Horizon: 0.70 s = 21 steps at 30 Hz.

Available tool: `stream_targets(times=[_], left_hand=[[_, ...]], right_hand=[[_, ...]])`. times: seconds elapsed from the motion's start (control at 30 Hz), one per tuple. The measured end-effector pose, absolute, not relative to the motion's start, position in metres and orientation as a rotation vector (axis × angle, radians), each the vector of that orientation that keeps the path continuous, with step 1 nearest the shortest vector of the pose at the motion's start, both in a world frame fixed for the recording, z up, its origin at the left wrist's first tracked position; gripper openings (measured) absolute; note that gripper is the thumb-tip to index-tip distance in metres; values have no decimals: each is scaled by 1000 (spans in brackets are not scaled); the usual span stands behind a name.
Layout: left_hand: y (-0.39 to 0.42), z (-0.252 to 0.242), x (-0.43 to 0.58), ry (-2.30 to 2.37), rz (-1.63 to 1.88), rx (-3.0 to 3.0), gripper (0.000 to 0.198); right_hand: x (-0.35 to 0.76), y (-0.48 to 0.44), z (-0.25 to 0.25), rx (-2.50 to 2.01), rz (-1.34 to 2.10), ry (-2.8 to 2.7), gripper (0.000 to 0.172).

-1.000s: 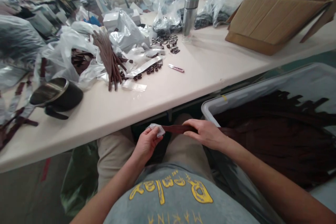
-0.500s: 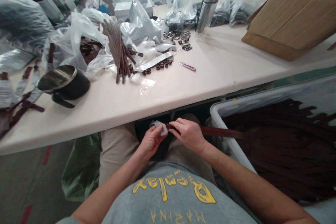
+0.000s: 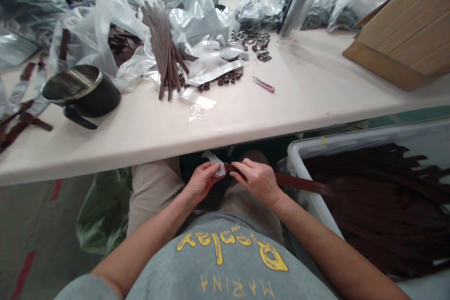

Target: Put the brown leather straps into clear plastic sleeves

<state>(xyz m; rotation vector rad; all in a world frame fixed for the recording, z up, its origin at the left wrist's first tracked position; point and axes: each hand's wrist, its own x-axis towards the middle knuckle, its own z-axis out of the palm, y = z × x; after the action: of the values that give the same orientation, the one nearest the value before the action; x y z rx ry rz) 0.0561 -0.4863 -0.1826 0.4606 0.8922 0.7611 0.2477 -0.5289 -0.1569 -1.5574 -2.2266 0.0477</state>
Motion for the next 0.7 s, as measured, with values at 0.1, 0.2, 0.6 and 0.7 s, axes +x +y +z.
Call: stream_targets(times=[0.1,0.2,0.6,0.7], left_hand=[[-485,-182,54,889,738,448,41],[-486,-181,55,890,722,452,43],[-488,-177,55,837,729,457,44],[-486,-180,56,832,749,435,41]], right_hand=[[248,-529,-158,-1544,27,-2243,27],[248,-530,-156,-1524,24,-2259,29],[245,-531,-149,-1533,57,-2302,33],[248,-530,-144,-1532,121,-2272,35]])
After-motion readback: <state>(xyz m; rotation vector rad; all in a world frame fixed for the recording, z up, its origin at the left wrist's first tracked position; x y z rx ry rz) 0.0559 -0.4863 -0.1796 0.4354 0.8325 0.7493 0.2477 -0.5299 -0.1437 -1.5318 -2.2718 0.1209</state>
